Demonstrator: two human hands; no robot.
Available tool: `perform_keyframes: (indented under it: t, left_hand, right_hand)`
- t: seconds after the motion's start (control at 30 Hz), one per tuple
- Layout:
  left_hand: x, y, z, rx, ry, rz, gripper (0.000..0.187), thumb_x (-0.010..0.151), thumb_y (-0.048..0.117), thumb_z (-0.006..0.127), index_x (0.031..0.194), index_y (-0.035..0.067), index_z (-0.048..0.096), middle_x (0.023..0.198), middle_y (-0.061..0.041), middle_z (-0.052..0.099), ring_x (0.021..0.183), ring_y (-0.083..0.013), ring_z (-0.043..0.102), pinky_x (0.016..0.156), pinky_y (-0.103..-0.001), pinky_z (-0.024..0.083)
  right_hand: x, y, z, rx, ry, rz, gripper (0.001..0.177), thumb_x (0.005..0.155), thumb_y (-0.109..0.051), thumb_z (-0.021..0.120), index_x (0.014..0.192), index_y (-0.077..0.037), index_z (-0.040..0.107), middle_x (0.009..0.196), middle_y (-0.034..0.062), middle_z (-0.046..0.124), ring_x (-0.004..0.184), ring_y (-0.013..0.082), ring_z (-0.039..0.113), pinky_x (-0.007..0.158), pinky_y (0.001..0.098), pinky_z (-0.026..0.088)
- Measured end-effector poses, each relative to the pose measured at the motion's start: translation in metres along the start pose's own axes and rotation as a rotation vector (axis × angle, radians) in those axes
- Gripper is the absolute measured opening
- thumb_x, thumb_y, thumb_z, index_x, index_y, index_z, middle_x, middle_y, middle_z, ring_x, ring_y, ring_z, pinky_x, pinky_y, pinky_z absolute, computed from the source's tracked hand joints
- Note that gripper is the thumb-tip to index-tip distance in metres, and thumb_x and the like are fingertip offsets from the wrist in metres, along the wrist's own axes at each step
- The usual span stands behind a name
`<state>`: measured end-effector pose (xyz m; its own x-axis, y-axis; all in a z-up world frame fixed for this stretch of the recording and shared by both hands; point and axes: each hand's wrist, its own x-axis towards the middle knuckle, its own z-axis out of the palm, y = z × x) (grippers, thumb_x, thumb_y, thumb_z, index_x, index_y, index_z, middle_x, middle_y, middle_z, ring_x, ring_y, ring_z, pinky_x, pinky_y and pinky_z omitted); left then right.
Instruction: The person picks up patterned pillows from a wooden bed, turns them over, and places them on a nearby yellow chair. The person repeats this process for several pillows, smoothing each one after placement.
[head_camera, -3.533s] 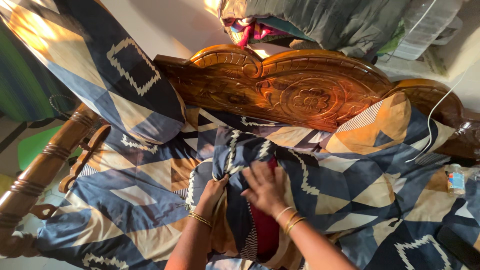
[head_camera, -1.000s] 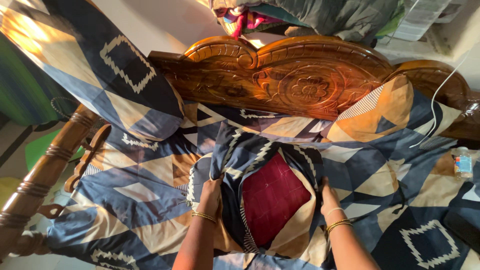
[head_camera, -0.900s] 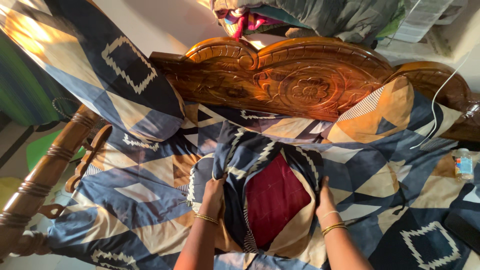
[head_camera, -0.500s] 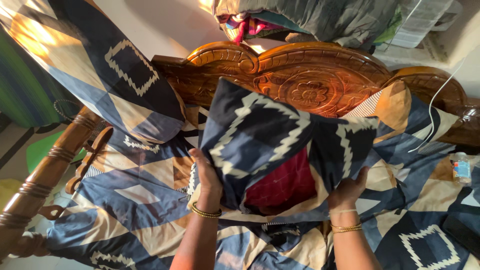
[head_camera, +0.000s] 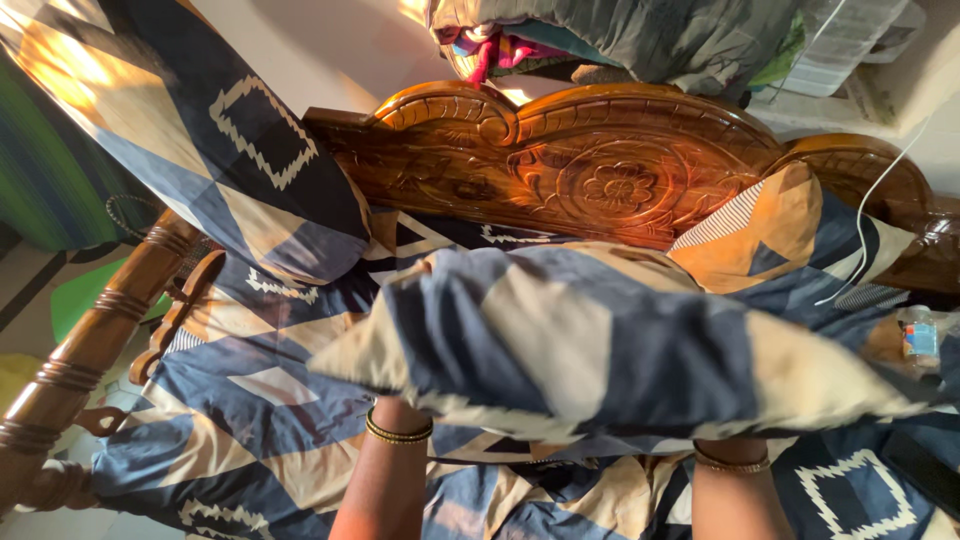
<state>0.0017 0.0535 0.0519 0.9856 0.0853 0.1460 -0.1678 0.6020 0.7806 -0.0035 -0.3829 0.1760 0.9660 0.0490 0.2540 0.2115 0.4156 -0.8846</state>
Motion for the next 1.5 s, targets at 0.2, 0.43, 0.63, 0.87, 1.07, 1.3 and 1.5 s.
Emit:
perform_keyframes:
  t: [0.2, 0.43, 0.63, 0.87, 1.07, 1.3, 1.5]
  left_hand:
    - [-0.016, -0.075, -0.089, 0.221, 0.074, -0.263, 0.053, 0.090, 0.029, 0.058, 0.134, -0.001, 0.057, 0.114, -0.014, 0.069, 0.096, -0.0226, 0.068, 0.087, -0.035, 0.055]
    - [-0.016, -0.099, -0.128, 0.333, 0.167, -0.264, 0.040, 0.089, 0.007, 0.065, 0.128, -0.001, 0.061, 0.100, -0.015, 0.075, 0.082, -0.0220, 0.073, 0.078, -0.035, 0.059]
    - [-0.032, -0.119, -0.116, 0.287, 0.174, -0.222, 0.041, 0.085, 0.004, 0.067, 0.125, -0.005, 0.060, 0.095, -0.016, 0.074, 0.079, -0.0231, 0.074, 0.076, -0.034, 0.060]
    - [-0.052, -0.085, -0.083, 0.236, 0.192, -0.251, 0.049, 0.077, -0.001, 0.063, 0.126, -0.003, 0.061, 0.095, -0.010, 0.072, 0.079, -0.0172, 0.070, 0.074, -0.029, 0.057]
    - [-0.057, -0.061, -0.058, 0.172, 0.296, -0.347, 0.059, 0.069, -0.007, 0.061, 0.127, 0.000, 0.058, 0.082, -0.010, 0.070, 0.070, -0.0211, 0.067, 0.067, -0.032, 0.055]
    - [-0.048, -0.066, -0.069, 0.378, 0.211, -0.448, 0.040, 0.083, 0.012, 0.073, 0.117, -0.009, 0.067, 0.085, -0.011, 0.072, 0.075, -0.0206, 0.067, 0.072, -0.031, 0.053]
    - [-0.046, -0.022, -0.031, 0.447, 0.103, -0.409, 0.054, 0.083, 0.033, 0.081, 0.128, 0.007, 0.067, 0.112, 0.002, 0.073, 0.104, -0.0108, 0.066, 0.091, -0.026, 0.050]
  right_hand:
    - [0.006, 0.042, -0.043, -0.284, -0.274, 0.304, 0.066, 0.098, -0.042, 0.055, 0.151, -0.004, 0.042, 0.161, 0.0124, 0.041, 0.150, 0.0235, 0.035, 0.123, 0.0390, 0.024]
    - [-0.009, 0.144, -0.041, -0.369, -0.369, 0.516, 0.068, 0.097, -0.039, 0.058, 0.151, 0.000, 0.040, 0.164, 0.0151, 0.036, 0.154, 0.0220, 0.029, 0.124, 0.0364, 0.017]
    - [-0.058, 0.197, 0.104, -1.150, -0.452, -0.305, 0.085, 0.103, -0.057, 0.048, 0.160, 0.002, 0.023, 0.165, 0.0305, 0.020, 0.152, 0.0493, 0.018, 0.117, 0.0628, 0.014]
    - [-0.031, 0.174, 0.139, -1.449, -0.710, -0.830, 0.074, 0.094, -0.069, 0.040, 0.155, -0.029, 0.040, 0.167, 0.0109, 0.028, 0.153, 0.0355, 0.026, 0.118, 0.0637, 0.018]
    - [0.002, 0.212, 0.025, -1.610, -0.181, -0.530, 0.074, 0.095, -0.053, 0.052, 0.155, -0.011, 0.043, 0.156, 0.0234, 0.044, 0.144, 0.0423, 0.039, 0.116, 0.0547, 0.031]
    - [-0.061, 0.224, -0.061, -0.867, 0.309, 0.582, 0.074, 0.096, -0.063, 0.055, 0.140, -0.004, 0.062, 0.137, 0.0216, 0.065, 0.125, 0.0348, 0.060, 0.103, 0.0410, 0.045]
    - [-0.070, 0.227, -0.046, -0.283, 0.432, 0.769, 0.087, 0.084, -0.065, 0.066, 0.140, 0.000, 0.059, 0.136, 0.0154, 0.065, 0.124, 0.0287, 0.061, 0.101, 0.0406, 0.049]
